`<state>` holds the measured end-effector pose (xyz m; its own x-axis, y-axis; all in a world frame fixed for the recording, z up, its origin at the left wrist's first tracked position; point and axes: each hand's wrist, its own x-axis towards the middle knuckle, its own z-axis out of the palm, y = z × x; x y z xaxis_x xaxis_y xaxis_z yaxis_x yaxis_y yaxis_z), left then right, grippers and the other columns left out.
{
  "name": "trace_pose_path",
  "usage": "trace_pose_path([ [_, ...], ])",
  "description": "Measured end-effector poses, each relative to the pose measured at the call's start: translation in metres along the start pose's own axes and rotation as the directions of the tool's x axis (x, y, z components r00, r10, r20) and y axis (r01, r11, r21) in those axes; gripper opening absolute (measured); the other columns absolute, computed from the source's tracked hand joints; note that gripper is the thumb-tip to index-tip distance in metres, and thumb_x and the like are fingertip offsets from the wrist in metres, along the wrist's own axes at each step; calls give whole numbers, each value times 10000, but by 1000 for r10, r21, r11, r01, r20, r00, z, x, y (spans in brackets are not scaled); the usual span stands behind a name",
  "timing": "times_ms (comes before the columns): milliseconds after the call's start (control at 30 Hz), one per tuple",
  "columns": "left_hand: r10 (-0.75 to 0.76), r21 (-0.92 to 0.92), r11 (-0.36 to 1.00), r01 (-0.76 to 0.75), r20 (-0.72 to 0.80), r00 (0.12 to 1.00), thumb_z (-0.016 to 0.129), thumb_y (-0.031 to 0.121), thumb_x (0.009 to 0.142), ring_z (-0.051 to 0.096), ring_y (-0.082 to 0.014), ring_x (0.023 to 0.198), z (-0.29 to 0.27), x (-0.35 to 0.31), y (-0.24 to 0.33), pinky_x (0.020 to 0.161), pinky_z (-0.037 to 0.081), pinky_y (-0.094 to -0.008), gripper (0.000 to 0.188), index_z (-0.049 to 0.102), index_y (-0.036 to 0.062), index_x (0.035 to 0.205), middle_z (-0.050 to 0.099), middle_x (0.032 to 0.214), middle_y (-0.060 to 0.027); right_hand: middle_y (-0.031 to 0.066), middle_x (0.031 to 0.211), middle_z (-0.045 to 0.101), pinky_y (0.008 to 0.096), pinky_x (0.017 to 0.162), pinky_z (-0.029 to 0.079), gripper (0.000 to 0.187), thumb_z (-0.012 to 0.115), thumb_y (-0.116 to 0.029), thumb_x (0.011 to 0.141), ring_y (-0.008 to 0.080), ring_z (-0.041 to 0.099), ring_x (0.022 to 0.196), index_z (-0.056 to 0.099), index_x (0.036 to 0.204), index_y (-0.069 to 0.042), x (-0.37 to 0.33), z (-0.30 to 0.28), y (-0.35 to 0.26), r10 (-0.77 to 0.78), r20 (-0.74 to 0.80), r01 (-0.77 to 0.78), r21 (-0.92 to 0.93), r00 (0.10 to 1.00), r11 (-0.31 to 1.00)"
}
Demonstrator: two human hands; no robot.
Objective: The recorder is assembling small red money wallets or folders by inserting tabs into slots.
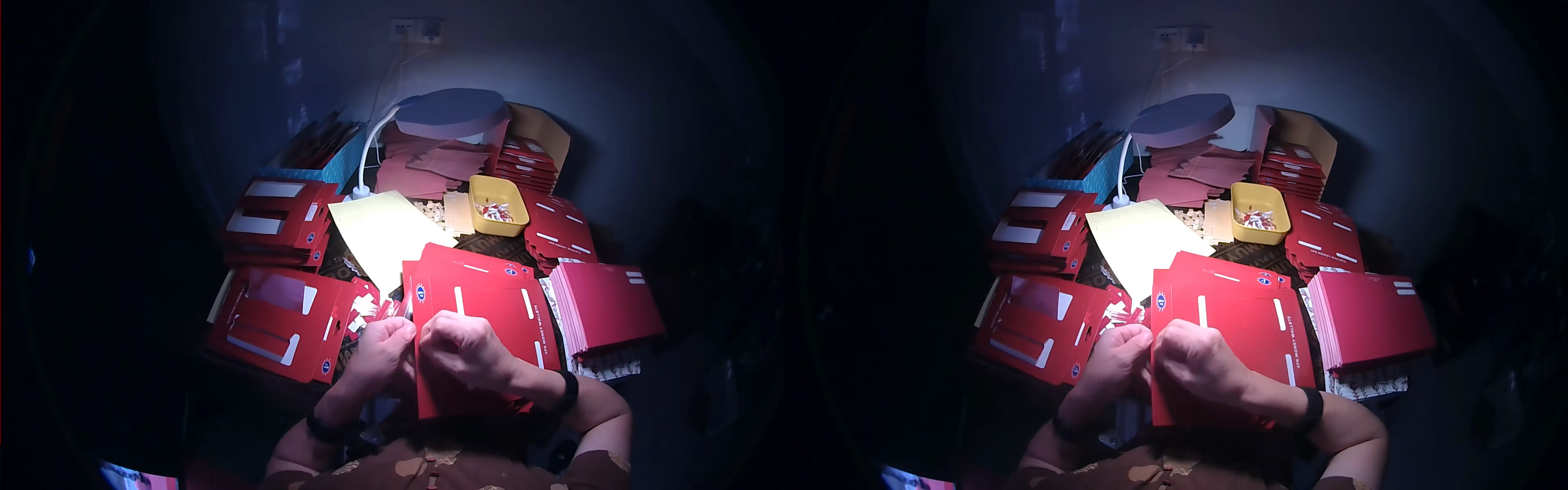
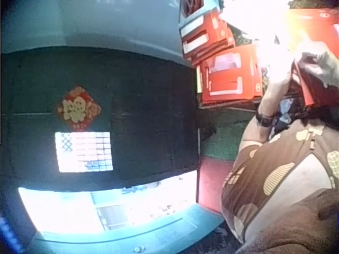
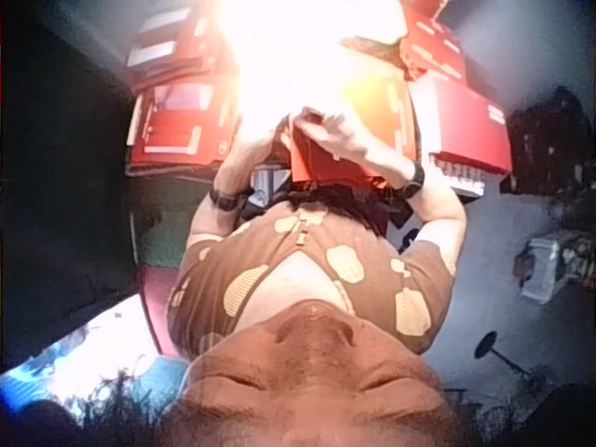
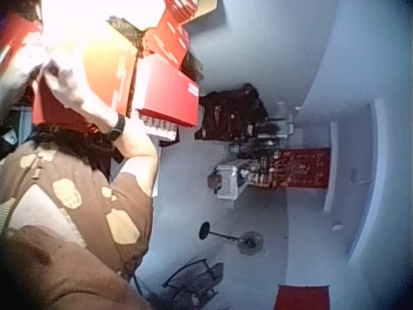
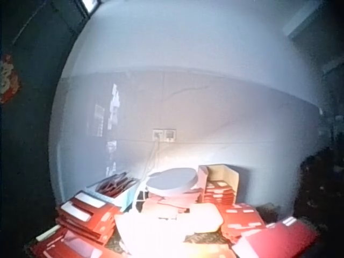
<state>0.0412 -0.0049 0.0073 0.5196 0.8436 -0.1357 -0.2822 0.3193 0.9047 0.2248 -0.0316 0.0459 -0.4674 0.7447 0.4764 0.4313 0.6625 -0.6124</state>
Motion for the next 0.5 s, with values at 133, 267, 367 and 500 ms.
trace_pose_path([
  [133,-3,30,1000,-1,135,991,500,84,925,566,-51,625,5,-8,7,528,445,-192,126,542,-12,995,599,749,-34,48,825,613,233,662,480,46,616,40,792,98,587,762,607,811,0,2,-1,4,220,-50,-199,274,974,941],
  [267,66,99,992,-74,73,995,517,70,908,548,-40,627,9,-6,0,526,442,-193,114,547,-19,973,586,741,-22,61,793,611,254,649,490,32,608,20,788,118,599,740,629,796,-2,4,5,9,219,-77,-192,269,973,944],
  [367,43,223,974,-48,27,999,529,68,897,530,-34,605,7,-7,2,530,435,-188,101,554,-21,938,581,721,-16,74,767,615,271,636,498,26,609,-5,783,138,617,721,633,793,-4,4,10,11,327,-113,-270,354,938,895],
  [500,-131,248,963,108,81,988,552,51,879,565,-49,614,6,-10,6,526,432,-180,54,579,6,893,622,744,-36,-2,741,610,199,584,455,44,592,16,829,34,551,664,622,801,0,16,-2,15,408,-254,-256,473,877,843],
])
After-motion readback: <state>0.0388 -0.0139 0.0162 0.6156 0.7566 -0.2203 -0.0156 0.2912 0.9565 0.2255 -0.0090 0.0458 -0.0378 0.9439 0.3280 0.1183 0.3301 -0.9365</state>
